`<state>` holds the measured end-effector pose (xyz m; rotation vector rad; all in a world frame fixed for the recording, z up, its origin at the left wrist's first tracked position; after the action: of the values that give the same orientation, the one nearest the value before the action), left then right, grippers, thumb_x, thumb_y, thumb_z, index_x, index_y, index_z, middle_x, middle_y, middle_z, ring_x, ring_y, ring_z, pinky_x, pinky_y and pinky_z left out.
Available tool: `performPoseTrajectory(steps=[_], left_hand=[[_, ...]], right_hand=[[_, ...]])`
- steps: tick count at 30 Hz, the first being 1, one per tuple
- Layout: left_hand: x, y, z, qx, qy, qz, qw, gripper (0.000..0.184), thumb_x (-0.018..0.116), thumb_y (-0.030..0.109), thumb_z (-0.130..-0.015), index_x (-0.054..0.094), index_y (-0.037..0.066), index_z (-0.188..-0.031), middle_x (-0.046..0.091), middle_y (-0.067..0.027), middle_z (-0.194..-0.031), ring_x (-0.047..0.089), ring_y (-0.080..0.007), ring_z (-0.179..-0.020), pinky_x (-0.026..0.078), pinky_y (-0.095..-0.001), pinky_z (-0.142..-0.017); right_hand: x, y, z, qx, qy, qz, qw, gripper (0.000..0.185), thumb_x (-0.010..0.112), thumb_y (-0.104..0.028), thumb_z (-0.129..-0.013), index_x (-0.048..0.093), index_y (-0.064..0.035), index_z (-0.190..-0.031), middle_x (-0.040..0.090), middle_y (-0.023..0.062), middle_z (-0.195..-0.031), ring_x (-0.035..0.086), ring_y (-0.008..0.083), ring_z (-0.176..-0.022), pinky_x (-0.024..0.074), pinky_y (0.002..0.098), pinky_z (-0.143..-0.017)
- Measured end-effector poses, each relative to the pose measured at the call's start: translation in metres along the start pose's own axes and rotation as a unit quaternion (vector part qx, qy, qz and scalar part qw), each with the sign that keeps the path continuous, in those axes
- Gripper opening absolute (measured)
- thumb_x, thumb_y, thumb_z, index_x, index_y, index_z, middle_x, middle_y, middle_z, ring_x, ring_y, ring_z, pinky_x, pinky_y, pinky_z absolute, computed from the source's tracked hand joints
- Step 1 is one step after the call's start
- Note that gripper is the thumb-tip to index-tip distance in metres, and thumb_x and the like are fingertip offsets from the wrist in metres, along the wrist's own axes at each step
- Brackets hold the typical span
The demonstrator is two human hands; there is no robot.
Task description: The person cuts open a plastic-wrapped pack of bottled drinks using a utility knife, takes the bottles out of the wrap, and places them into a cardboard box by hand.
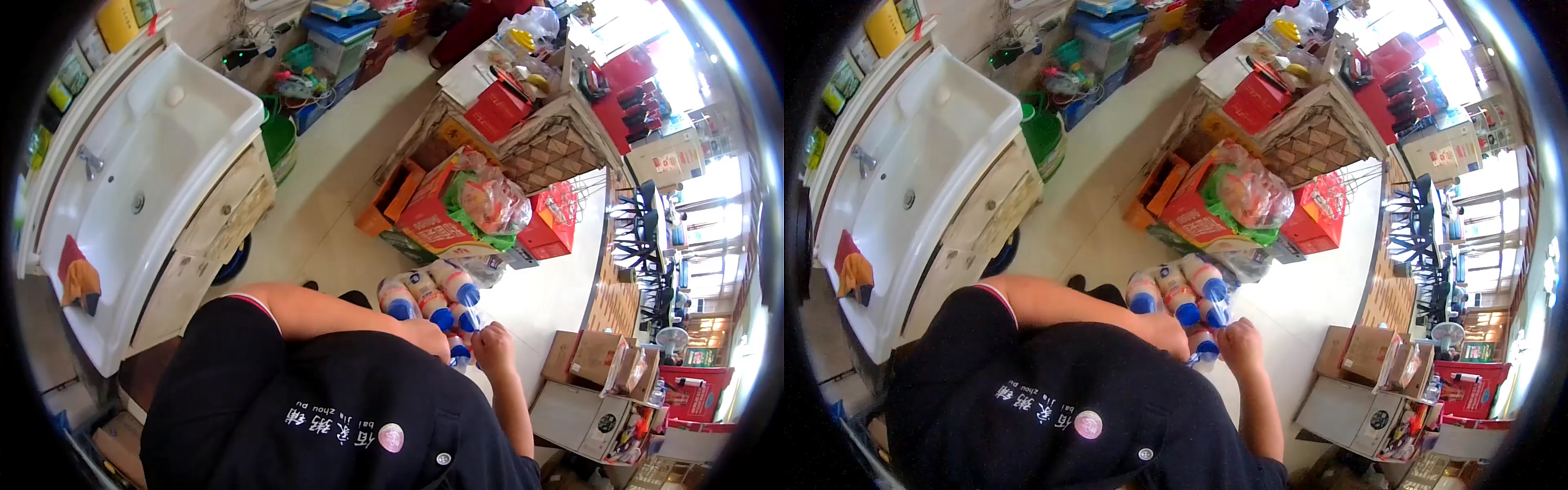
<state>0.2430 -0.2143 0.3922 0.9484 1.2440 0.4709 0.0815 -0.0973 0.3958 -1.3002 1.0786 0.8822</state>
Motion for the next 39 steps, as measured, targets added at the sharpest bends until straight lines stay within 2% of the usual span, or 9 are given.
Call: performPoseTrajectory(steps=[5,13,14,15,18,22,23,29,39], left_hand=[[0.002,-0.023,-0.013,0.030,-0.032,0.023,0.999,0.023,0.059,0.030,-0.072,0.066,0.012,-0.085,0.065,-0.0134,-0.083,0.063,-0.0320,-0.082,0.047,-0.0426,-0.068],[0.004,-0.049,0.007,-0.018,0.018,0.147,0.989,0.018,0.056,0.023,-0.075,0.060,0.006,-0.076,0.061,-0.0187,-0.073,0.061,-0.0365,-0.075,0.044,-0.0431,-0.064],[0.010,-0.059,0.009,-0.008,0.038,0.159,0.987,0.017,0.056,0.022,-0.075,0.060,0.006,-0.076,0.060,-0.0185,-0.072,0.061,-0.0365,-0.074,0.044,-0.0429,-0.063],[0.015,-0.067,0.013,-0.001,0.058,0.172,0.983,0.017,0.056,0.022,-0.075,0.060,0.006,-0.076,0.060,-0.0182,-0.072,0.061,-0.0365,-0.073,0.044,-0.0427,-0.062],[0.042,-0.111,0.029,-0.056,0.090,0.115,0.988,0.026,0.055,0.032,-0.081,0.060,0.007,-0.075,0.061,-0.0160,-0.071,0.061,-0.0354,-0.072,0.045,-0.0451,-0.062],[0.079,-0.185,0.065,-0.127,0.203,0.052,0.969,0.032,0.054,0.040,-0.083,0.061,0.011,-0.072,0.061,-0.0120,-0.066,0.061,-0.0350,-0.065,0.048,-0.0469,-0.060],[0.079,-0.197,0.066,-0.225,0.110,0.050,0.967,0.032,0.055,0.039,-0.083,0.062,0.010,-0.072,0.061,-0.0121,-0.066,0.061,-0.0341,-0.063,0.047,-0.0468,-0.059],[0.171,-0.365,0.088,-0.340,0.034,-0.006,0.940,0.040,0.051,0.040,-0.087,0.064,0.009,-0.064,0.062,-0.0127,-0.068,0.061,-0.0325,-0.069,0.046,-0.0463,-0.062],[0.220,-0.594,0.079,-0.349,0.045,-0.099,0.931,0.025,0.059,0.030,-0.079,0.067,0.008,-0.068,0.064,-0.0114,-0.072,0.062,-0.0300,-0.076,0.044,-0.0439,-0.071]], right_hand=[[0.028,0.028,0.008,0.007,-0.024,0.078,0.997,0.022,0.060,-0.015,-0.072,0.050,-0.0055,-0.054,0.051,0.0140,-0.060,0.052,0.0323,-0.061,0.0444,0.0442,-0.058],[0.025,0.015,-0.037,-0.058,-0.069,-0.003,0.996,0.021,0.060,-0.011,-0.069,0.051,-0.0042,-0.051,0.053,0.0127,-0.056,0.055,0.0308,-0.061,0.0466,0.0420,-0.058],[0.046,0.026,-0.042,0.040,-0.069,-0.008,0.997,0.020,0.060,-0.011,-0.068,0.052,-0.0038,-0.052,0.053,0.0135,-0.056,0.054,0.0319,-0.061,0.0461,0.0426,-0.057],[0.051,0.033,-0.046,0.015,-0.085,-0.035,0.996,0.019,0.060,-0.011,-0.068,0.052,-0.0026,-0.053,0.052,0.0147,-0.056,0.053,0.0330,-0.061,0.0457,0.0435,-0.058],[0.079,0.032,-0.082,-0.024,-0.144,-0.065,0.987,0.022,0.058,-0.015,-0.071,0.054,-0.0021,-0.054,0.054,0.0157,-0.058,0.054,0.0341,-0.061,0.0455,0.0445,-0.061],[0.191,0.060,-0.115,-0.076,-0.294,-0.064,0.951,0.026,0.055,-0.021,-0.076,0.059,-0.0041,-0.057,0.059,0.0161,-0.065,0.057,0.0343,-0.068,0.0458,0.0451,-0.064],[0.214,0.063,-0.130,-0.087,-0.341,-0.064,0.934,0.027,0.054,-0.023,-0.077,0.061,-0.0044,-0.060,0.060,0.0162,-0.067,0.057,0.0343,-0.070,0.0462,0.0452,-0.066],[0.443,0.104,-0.153,-0.084,-0.381,0.017,0.921,0.011,0.062,-0.021,-0.069,0.068,-0.0121,-0.067,0.065,0.0114,-0.076,0.061,0.0295,-0.079,0.0484,0.0395,-0.075],[0.630,0.183,-0.191,0.104,-0.232,-0.081,0.964,0.026,0.055,-0.022,-0.077,0.065,-0.0003,-0.068,0.062,0.0204,-0.073,0.059,0.0372,-0.070,0.0487,0.0455,-0.069]])
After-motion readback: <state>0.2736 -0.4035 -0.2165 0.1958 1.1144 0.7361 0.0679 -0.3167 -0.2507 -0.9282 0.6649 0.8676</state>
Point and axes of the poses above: each hand's wrist, its own z-axis away from the middle knuckle, its own x-axis out of the palm, y = z × x, the point moved 2 cm from there along -z, towards the middle knuckle
